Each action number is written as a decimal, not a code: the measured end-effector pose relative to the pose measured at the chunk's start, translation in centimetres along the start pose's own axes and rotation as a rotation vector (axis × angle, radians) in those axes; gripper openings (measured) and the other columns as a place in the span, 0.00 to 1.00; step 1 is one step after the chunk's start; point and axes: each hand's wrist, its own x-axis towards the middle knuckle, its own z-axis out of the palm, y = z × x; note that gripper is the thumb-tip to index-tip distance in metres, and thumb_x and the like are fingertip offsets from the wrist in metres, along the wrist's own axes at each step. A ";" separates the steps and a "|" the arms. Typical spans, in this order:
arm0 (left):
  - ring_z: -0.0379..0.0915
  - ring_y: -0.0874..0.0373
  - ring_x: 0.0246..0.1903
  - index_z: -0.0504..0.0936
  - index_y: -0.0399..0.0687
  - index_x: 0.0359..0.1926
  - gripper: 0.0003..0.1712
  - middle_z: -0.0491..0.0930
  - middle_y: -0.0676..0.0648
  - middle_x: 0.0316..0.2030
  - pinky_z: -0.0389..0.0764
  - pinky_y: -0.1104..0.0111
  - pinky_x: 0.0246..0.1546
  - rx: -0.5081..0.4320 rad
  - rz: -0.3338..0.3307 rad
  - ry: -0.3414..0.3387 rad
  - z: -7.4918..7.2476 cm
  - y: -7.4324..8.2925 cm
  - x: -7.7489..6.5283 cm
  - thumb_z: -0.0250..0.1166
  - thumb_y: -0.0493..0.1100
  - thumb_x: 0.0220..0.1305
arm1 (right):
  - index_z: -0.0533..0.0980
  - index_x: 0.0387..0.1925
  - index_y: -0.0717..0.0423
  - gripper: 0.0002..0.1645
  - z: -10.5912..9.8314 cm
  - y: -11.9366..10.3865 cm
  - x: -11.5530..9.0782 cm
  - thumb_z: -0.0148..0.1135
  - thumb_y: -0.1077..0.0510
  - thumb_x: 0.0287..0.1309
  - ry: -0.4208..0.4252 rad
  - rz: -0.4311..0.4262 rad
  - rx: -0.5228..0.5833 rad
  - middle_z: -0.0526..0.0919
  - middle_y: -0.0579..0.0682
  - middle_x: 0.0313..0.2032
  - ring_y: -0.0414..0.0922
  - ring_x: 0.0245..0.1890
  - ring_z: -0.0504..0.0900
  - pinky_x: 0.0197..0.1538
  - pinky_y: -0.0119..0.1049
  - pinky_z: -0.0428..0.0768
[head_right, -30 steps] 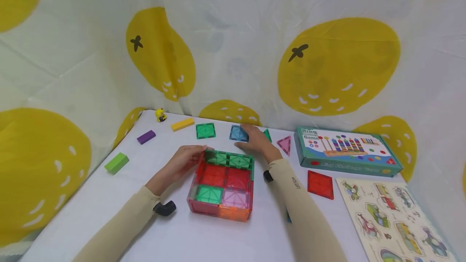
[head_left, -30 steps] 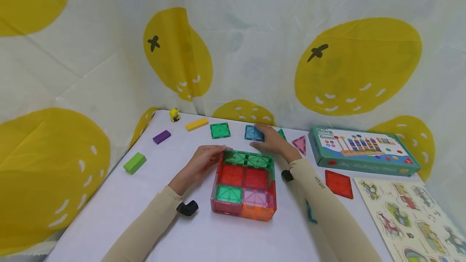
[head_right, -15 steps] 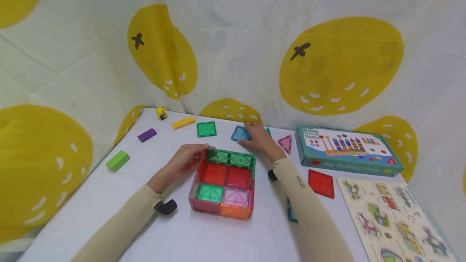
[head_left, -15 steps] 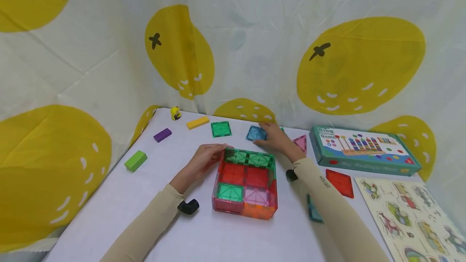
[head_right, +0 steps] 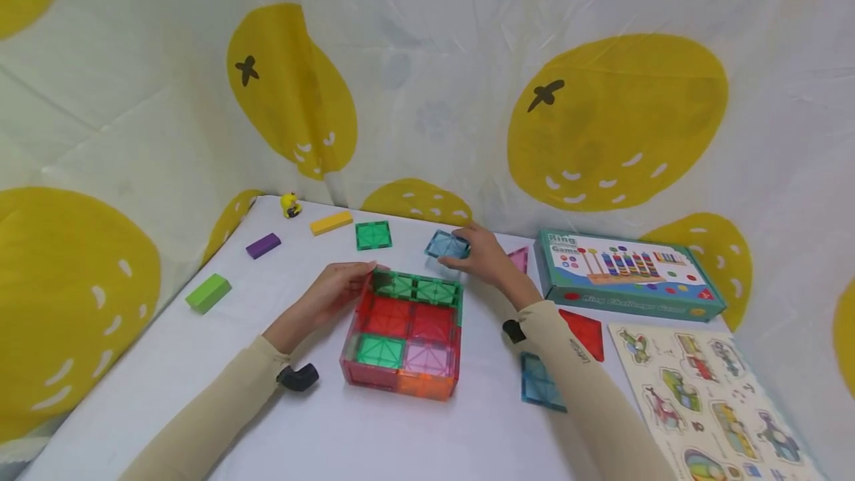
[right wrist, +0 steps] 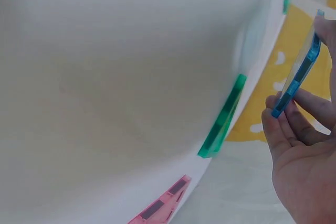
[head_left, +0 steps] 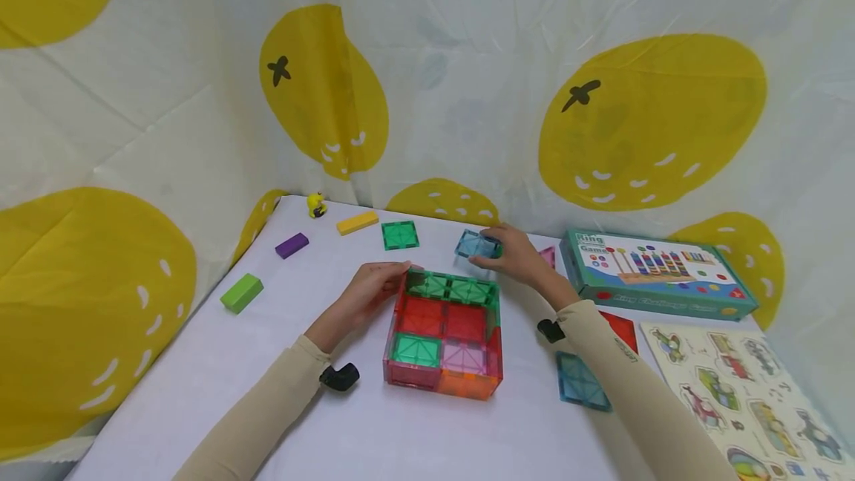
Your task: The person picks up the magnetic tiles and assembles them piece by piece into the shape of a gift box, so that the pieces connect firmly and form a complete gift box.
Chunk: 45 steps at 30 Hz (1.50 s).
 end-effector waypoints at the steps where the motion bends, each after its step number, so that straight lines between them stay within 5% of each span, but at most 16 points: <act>1: 0.81 0.50 0.55 0.89 0.41 0.57 0.22 0.87 0.43 0.55 0.76 0.62 0.62 0.002 -0.001 0.001 0.0 0.0 0.0 0.64 0.52 0.78 | 0.75 0.69 0.66 0.44 0.0 -0.2 -0.2 0.77 0.43 0.61 0.007 0.003 0.011 0.77 0.65 0.64 0.60 0.59 0.76 0.64 0.59 0.77; 19: 0.80 0.50 0.56 0.90 0.44 0.57 0.21 0.87 0.45 0.56 0.78 0.63 0.60 -0.002 -0.009 -0.002 0.0 -0.2 0.0 0.63 0.54 0.79 | 0.78 0.69 0.58 0.42 -1.9 -6.5 -3.5 0.79 0.42 0.59 0.015 -0.105 0.115 0.78 0.57 0.63 0.55 0.60 0.75 0.58 0.56 0.83; 28: 0.80 0.51 0.52 0.89 0.42 0.59 0.22 0.86 0.46 0.55 0.78 0.64 0.59 0.033 -0.021 0.039 -0.2 -0.2 -0.1 0.64 0.53 0.78 | 0.81 0.65 0.59 0.39 -0.2 -10.4 -4.6 0.80 0.43 0.58 -0.024 -0.213 0.125 0.80 0.54 0.59 0.51 0.56 0.79 0.53 0.50 0.86; 35: 0.81 0.51 0.50 0.87 0.38 0.60 0.23 0.87 0.45 0.53 0.79 0.64 0.59 0.018 -0.027 0.037 -0.2 -0.2 -0.1 0.64 0.51 0.78 | 0.81 0.67 0.56 0.42 1.0 -11.8 -5.1 0.79 0.39 0.57 -0.063 -0.191 0.105 0.80 0.51 0.62 0.48 0.60 0.77 0.55 0.44 0.85; 45: 0.81 0.51 0.52 0.87 0.37 0.59 0.22 0.87 0.44 0.54 0.78 0.63 0.60 0.007 -0.009 0.026 -0.3 0.0 0.0 0.63 0.51 0.79 | 0.81 0.66 0.57 0.41 1.5 -12.6 -5.3 0.79 0.39 0.57 -0.069 -0.194 0.132 0.78 0.51 0.62 0.48 0.60 0.76 0.54 0.48 0.86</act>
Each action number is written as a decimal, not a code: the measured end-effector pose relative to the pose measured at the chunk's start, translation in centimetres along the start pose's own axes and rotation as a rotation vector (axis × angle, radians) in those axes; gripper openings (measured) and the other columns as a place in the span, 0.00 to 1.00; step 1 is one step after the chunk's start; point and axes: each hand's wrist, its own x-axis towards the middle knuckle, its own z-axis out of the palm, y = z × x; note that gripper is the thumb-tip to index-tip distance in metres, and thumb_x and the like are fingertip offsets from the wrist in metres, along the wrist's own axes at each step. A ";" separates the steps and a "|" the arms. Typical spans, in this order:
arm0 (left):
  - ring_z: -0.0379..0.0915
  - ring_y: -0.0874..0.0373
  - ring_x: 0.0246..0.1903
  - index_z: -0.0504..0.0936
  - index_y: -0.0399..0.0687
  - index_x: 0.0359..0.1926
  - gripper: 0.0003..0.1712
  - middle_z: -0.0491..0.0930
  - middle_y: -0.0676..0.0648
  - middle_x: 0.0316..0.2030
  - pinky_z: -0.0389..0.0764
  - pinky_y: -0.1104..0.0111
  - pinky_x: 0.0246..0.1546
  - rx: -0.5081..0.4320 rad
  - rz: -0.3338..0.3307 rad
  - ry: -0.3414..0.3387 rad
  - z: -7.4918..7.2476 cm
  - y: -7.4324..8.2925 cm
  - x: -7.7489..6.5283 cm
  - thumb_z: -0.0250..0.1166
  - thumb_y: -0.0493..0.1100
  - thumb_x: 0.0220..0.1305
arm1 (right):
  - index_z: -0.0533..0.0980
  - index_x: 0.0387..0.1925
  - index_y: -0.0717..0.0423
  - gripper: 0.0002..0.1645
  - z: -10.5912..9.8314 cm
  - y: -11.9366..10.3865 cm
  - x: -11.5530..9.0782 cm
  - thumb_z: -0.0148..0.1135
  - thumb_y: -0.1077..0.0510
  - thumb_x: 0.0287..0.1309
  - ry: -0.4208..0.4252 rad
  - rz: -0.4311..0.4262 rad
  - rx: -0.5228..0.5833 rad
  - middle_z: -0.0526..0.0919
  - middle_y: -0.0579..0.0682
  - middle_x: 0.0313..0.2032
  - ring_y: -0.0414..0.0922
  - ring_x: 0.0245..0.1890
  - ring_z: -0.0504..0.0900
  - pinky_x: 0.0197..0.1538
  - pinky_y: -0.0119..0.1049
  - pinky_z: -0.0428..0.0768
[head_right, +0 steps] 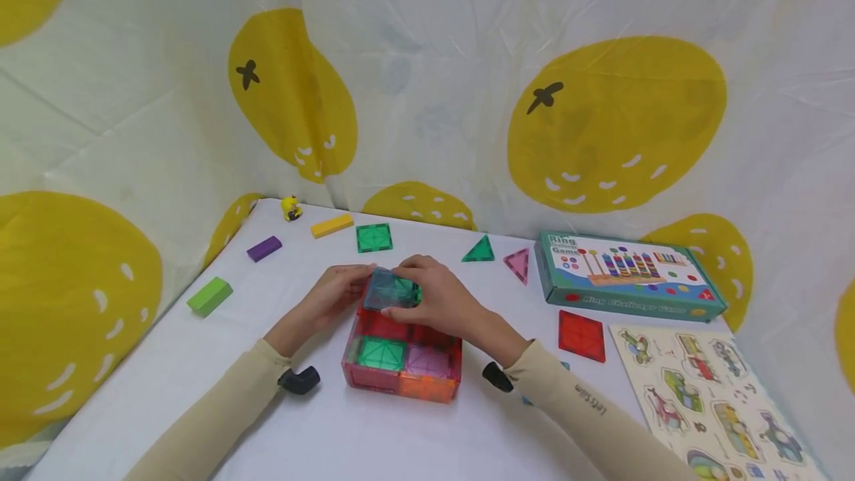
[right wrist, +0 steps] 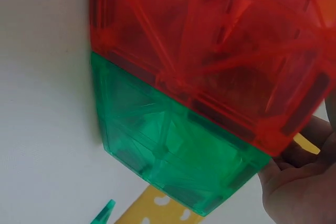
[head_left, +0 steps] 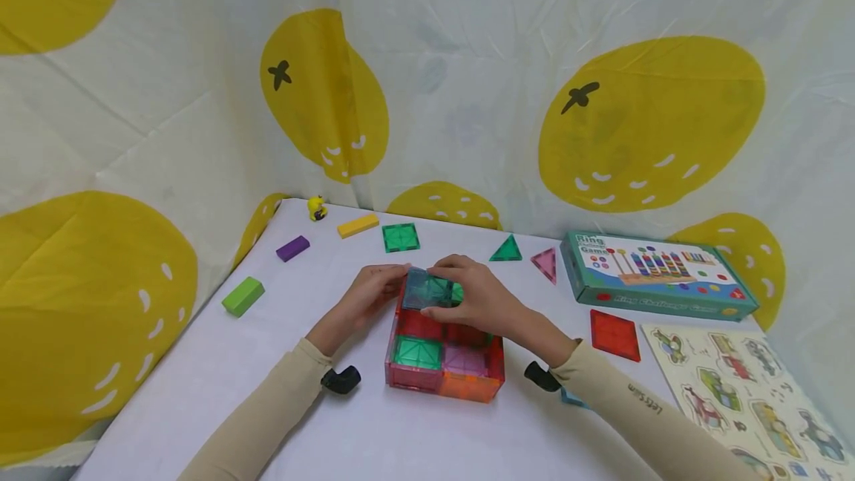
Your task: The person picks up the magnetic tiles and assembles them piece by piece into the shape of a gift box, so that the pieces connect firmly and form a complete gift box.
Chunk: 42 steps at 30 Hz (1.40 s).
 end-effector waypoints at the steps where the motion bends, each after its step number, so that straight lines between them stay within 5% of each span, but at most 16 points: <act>1: 0.81 0.51 0.52 0.87 0.37 0.59 0.22 0.87 0.44 0.54 0.78 0.63 0.60 -0.001 0.002 -0.001 0.0 0.0 0.0 0.63 0.51 0.79 | 0.81 0.66 0.56 0.41 0.1 0.0 0.0 0.79 0.39 0.57 -0.004 0.000 0.001 0.78 0.51 0.62 0.48 0.60 0.76 0.54 0.48 0.86; 14: 0.82 0.50 0.52 0.87 0.37 0.60 0.25 0.87 0.44 0.54 0.77 0.60 0.63 -0.007 0.000 -0.003 -0.2 -0.2 0.0 0.63 0.53 0.79 | 0.80 0.67 0.54 0.41 0.5 -0.4 -0.1 0.79 0.38 0.58 -0.008 0.013 -0.059 0.76 0.51 0.65 0.47 0.62 0.74 0.54 0.43 0.85; 31: 0.82 0.51 0.51 0.88 0.39 0.58 0.26 0.88 0.44 0.52 0.77 0.60 0.61 0.008 0.015 -0.012 -0.3 0.3 0.2 0.65 0.57 0.77 | 0.78 0.70 0.55 0.43 0.3 -0.2 -0.1 0.75 0.35 0.62 0.011 -0.049 -0.107 0.75 0.51 0.66 0.47 0.64 0.74 0.60 0.47 0.82; 36: 0.82 0.51 0.51 0.89 0.41 0.57 0.26 0.88 0.44 0.52 0.77 0.60 0.61 0.022 0.012 -0.011 -0.3 0.5 0.4 0.66 0.58 0.75 | 0.78 0.69 0.55 0.38 -1.5 1.0 0.5 0.69 0.37 0.68 0.028 -0.075 -0.056 0.78 0.52 0.65 0.50 0.64 0.77 0.62 0.52 0.81; 42: 0.81 0.51 0.53 0.90 0.42 0.57 0.24 0.87 0.45 0.53 0.79 0.62 0.59 0.016 -0.019 -0.020 -0.3 0.1 0.2 0.67 0.57 0.75 | 0.78 0.68 0.58 0.30 -4.0 4.9 2.7 0.69 0.49 0.71 0.018 -0.088 0.116 0.83 0.54 0.62 0.51 0.60 0.82 0.63 0.54 0.79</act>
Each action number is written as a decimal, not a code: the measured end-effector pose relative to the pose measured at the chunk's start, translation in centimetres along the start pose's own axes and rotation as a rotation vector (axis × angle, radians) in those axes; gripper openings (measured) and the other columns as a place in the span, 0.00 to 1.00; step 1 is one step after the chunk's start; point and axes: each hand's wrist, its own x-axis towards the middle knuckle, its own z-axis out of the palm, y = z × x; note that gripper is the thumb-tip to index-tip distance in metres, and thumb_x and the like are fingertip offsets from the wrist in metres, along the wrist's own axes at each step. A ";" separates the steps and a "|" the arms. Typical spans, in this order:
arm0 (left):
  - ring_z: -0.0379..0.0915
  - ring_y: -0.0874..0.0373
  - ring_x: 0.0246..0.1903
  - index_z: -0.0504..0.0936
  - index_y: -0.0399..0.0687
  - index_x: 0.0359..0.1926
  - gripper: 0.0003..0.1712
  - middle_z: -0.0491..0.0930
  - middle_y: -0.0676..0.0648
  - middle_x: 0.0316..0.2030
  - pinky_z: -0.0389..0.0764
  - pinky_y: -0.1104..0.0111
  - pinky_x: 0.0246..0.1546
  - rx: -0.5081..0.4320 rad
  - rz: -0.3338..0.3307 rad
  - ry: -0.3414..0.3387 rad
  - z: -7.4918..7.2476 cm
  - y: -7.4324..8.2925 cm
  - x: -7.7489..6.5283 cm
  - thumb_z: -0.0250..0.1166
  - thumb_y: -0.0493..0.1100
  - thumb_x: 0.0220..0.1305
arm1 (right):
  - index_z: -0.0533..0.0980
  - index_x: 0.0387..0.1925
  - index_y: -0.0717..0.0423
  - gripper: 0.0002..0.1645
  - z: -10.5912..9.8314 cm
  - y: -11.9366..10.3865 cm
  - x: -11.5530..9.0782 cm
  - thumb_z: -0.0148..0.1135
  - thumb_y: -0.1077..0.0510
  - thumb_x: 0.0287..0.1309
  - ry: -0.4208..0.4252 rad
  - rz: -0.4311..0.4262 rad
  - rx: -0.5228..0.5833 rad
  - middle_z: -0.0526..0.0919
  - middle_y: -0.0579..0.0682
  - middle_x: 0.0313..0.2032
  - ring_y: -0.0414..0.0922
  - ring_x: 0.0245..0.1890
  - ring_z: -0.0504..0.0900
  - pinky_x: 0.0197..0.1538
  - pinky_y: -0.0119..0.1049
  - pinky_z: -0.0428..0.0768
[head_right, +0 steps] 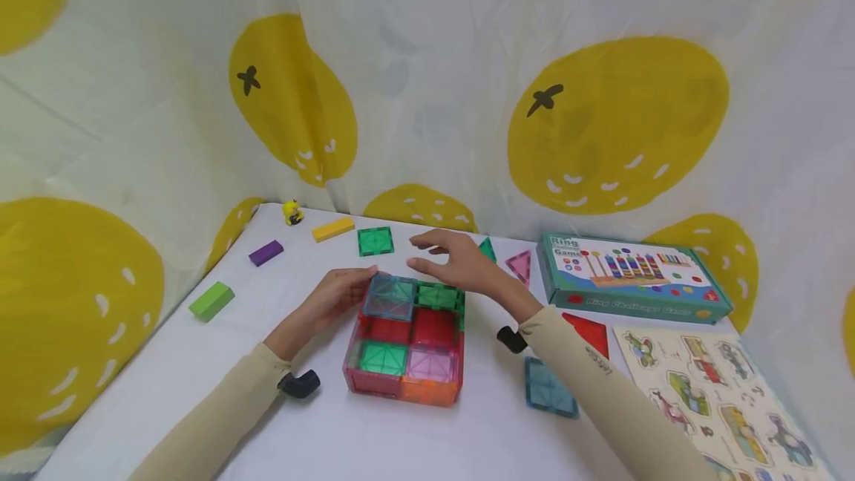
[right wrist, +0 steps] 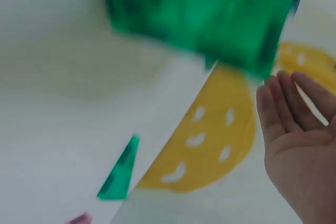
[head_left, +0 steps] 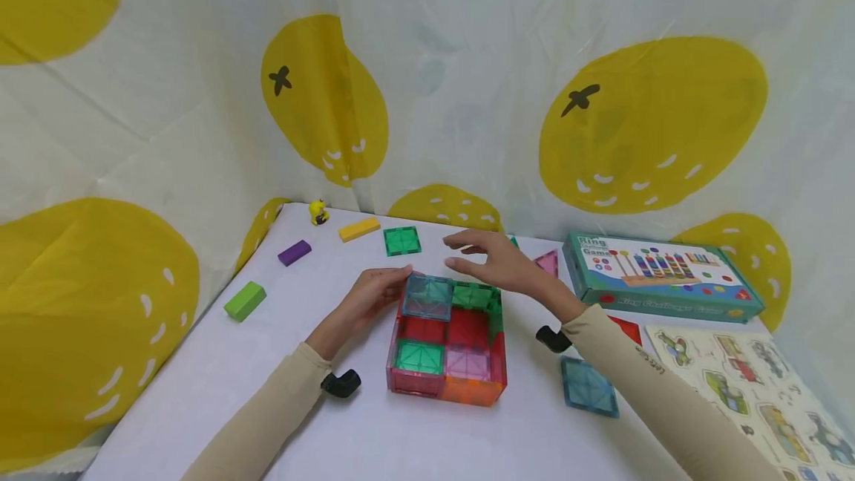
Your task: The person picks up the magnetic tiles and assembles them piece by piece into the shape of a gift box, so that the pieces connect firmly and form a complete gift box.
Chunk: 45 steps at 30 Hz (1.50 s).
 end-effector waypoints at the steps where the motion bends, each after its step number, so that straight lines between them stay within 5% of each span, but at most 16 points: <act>1: 0.81 0.51 0.53 0.90 0.42 0.57 0.24 0.87 0.45 0.53 0.79 0.62 0.59 0.003 -0.004 0.002 -0.1 -0.1 -0.1 0.67 0.57 0.75 | 0.78 0.68 0.58 0.30 -0.2 0.8 0.5 0.69 0.50 0.71 -0.015 0.009 0.016 0.83 0.54 0.63 0.51 0.61 0.82 0.64 0.55 0.78; 10: 0.82 0.52 0.52 0.89 0.39 0.58 0.26 0.88 0.44 0.53 0.78 0.60 0.61 0.016 0.015 -0.005 -0.2 -0.4 -0.2 0.66 0.57 0.76 | 0.76 0.72 0.54 0.42 -0.1 6.2 6.1 0.73 0.38 0.64 -0.203 0.090 -0.132 0.79 0.54 0.68 0.58 0.67 0.77 0.67 0.57 0.75; 20: 0.82 0.52 0.52 0.87 0.36 0.58 0.26 0.87 0.43 0.53 0.78 0.59 0.61 0.012 0.022 0.004 -0.1 -0.3 -0.3 0.65 0.55 0.77 | 0.67 0.79 0.52 0.55 2.6 8.0 11.2 0.77 0.35 0.58 -0.315 0.121 -0.214 0.70 0.51 0.75 0.55 0.72 0.68 0.71 0.57 0.69; 24: 0.83 0.52 0.50 0.88 0.35 0.57 0.24 0.88 0.43 0.51 0.80 0.61 0.59 0.004 0.020 0.017 -0.2 -0.3 -0.4 0.64 0.52 0.78 | 0.64 0.80 0.55 0.57 3.7 8.3 12.4 0.77 0.36 0.59 -0.347 0.062 -0.244 0.68 0.51 0.76 0.53 0.74 0.66 0.75 0.53 0.65; 36: 0.84 0.54 0.47 0.88 0.34 0.56 0.24 0.88 0.43 0.50 0.81 0.62 0.58 -0.020 0.046 0.005 0.4 -0.7 -0.1 0.64 0.52 0.78 | 0.65 0.79 0.57 0.51 5.3 8.7 13.4 0.75 0.40 0.63 -0.358 0.051 -0.330 0.71 0.54 0.74 0.53 0.71 0.69 0.75 0.52 0.64; 45: 0.83 0.54 0.50 0.88 0.35 0.56 0.25 0.88 0.44 0.51 0.79 0.61 0.60 -0.018 0.032 -0.003 0.4 -0.5 0.0 0.65 0.54 0.77 | 0.75 0.69 0.67 0.45 5.1 8.8 12.7 0.80 0.45 0.59 -0.269 -0.002 -0.328 0.80 0.59 0.65 0.54 0.63 0.77 0.70 0.48 0.72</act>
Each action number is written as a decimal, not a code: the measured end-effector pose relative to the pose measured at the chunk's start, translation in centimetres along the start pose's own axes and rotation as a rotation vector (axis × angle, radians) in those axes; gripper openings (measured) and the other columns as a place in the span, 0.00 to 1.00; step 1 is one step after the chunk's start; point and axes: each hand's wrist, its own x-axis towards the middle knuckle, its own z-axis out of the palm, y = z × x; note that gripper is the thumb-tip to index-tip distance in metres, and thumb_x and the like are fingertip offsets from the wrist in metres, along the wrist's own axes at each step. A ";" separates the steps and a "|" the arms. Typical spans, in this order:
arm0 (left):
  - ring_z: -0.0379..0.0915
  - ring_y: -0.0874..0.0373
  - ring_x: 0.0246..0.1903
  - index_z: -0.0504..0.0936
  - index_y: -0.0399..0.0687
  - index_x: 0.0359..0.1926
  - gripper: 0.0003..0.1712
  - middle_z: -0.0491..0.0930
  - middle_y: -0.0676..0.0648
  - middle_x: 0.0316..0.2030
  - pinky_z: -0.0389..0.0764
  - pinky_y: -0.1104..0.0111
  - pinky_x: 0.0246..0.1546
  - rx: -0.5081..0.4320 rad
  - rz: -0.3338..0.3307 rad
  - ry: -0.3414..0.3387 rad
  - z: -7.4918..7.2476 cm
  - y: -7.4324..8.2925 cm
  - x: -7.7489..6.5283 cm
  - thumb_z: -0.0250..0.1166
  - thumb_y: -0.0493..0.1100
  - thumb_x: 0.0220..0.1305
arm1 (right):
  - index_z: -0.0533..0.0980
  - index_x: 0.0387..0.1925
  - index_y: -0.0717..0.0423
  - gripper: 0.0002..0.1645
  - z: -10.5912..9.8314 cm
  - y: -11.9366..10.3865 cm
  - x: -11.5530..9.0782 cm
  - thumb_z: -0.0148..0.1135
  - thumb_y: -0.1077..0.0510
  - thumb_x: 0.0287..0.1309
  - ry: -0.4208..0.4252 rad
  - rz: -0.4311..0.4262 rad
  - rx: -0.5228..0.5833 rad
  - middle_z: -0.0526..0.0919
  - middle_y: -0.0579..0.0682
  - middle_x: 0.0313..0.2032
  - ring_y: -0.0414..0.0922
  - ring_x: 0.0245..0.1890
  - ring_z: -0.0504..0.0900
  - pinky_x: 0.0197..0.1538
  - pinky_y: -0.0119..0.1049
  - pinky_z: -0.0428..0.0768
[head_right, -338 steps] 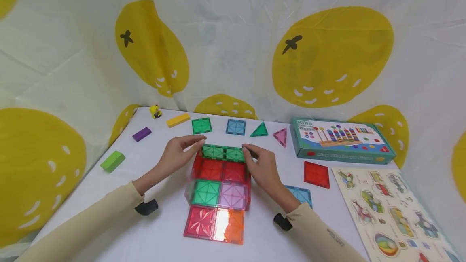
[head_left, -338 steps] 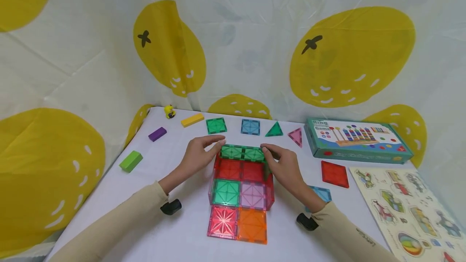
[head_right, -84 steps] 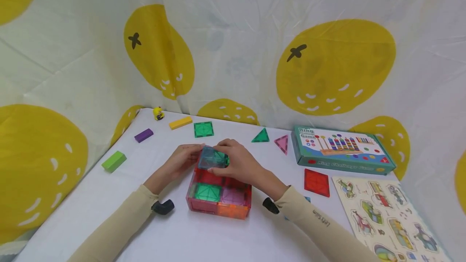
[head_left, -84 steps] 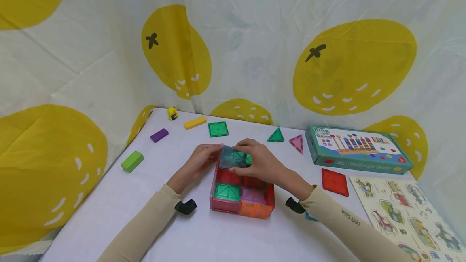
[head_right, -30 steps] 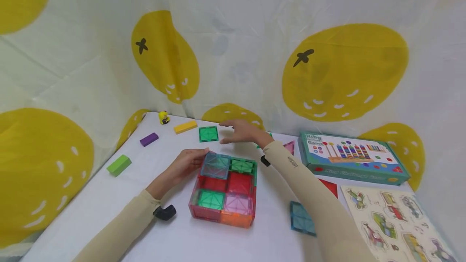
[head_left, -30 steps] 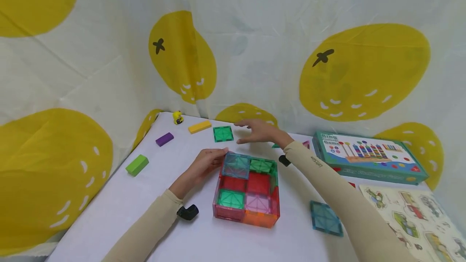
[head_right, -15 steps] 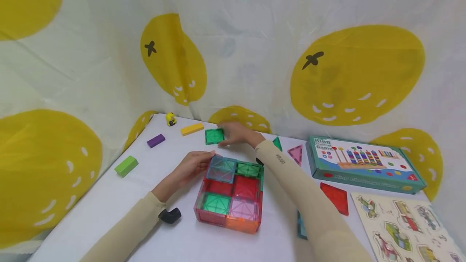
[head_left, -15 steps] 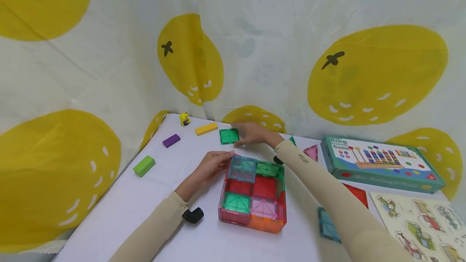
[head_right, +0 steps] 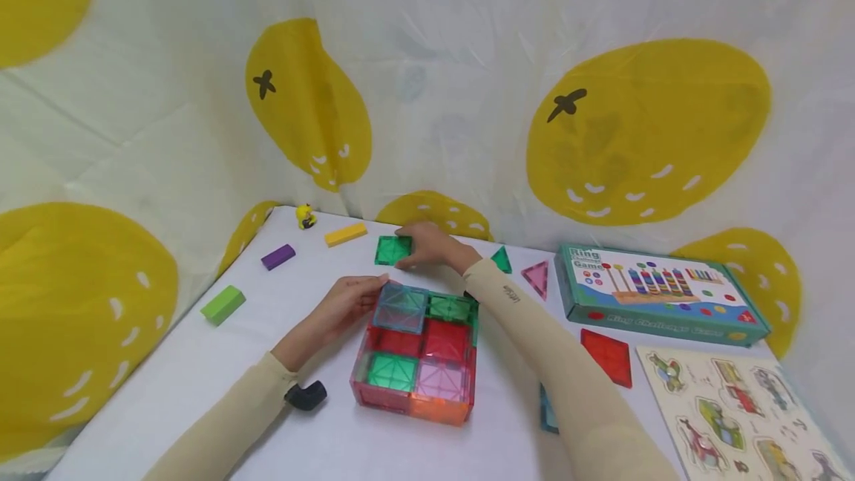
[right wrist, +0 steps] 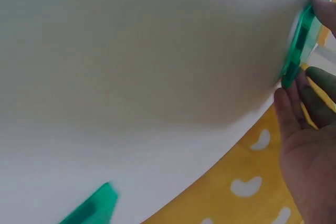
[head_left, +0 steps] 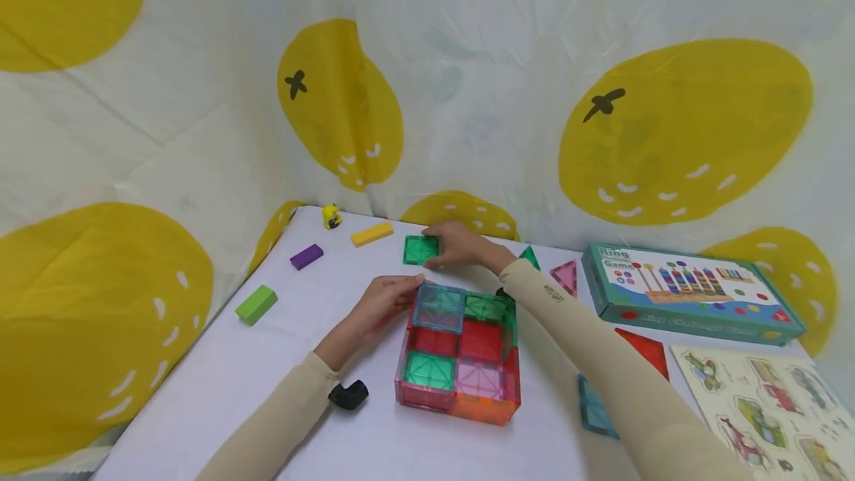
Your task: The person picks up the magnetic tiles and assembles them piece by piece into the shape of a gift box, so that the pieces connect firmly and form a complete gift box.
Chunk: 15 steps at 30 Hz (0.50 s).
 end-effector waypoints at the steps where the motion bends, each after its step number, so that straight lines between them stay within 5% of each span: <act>1: 0.83 0.53 0.50 0.88 0.35 0.56 0.25 0.88 0.43 0.51 0.79 0.60 0.60 -0.004 -0.001 0.005 0.0 0.0 0.0 0.66 0.54 0.76 | 0.75 0.69 0.67 0.45 0.0 0.1 -0.4 0.80 0.45 0.58 0.005 0.005 -0.007 0.80 0.59 0.65 0.54 0.62 0.77 0.69 0.48 0.73; 15: 0.83 0.52 0.51 0.88 0.38 0.58 0.26 0.87 0.44 0.54 0.78 0.58 0.62 0.037 -0.014 0.045 -0.1 -0.1 -0.1 0.67 0.56 0.75 | 0.77 0.68 0.65 0.44 -1.7 1.0 -7.5 0.79 0.45 0.59 0.116 0.093 0.088 0.78 0.63 0.66 0.59 0.67 0.75 0.66 0.55 0.75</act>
